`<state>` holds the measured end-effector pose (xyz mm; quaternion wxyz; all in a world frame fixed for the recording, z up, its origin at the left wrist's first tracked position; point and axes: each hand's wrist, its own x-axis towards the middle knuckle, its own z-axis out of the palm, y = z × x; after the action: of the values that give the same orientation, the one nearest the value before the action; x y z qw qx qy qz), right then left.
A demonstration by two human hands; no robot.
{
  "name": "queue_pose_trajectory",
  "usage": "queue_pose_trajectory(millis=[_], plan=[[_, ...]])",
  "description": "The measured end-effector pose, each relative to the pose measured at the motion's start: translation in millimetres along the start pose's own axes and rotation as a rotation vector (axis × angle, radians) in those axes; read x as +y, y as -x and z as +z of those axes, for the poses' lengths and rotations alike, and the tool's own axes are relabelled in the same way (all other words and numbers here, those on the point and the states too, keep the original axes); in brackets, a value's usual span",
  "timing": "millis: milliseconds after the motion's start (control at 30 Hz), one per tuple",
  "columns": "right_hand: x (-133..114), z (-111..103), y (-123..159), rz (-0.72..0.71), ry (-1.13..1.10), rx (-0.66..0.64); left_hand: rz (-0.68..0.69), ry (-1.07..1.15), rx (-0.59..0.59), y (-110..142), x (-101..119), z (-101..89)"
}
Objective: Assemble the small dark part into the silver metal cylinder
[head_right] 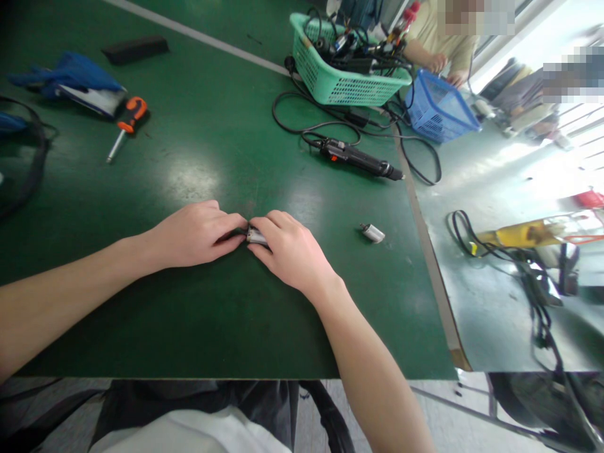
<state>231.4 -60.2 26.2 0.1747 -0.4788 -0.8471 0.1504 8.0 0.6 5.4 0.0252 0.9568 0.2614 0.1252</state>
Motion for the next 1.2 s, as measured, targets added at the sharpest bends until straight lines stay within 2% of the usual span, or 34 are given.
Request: queue_pose_trajectory(millis=[1200], plan=[[-1.5, -1.5, -0.7, -0.001, 0.020, -0.004, -0.001, -0.024, 0.011, 1.5, 0.6, 2.0]])
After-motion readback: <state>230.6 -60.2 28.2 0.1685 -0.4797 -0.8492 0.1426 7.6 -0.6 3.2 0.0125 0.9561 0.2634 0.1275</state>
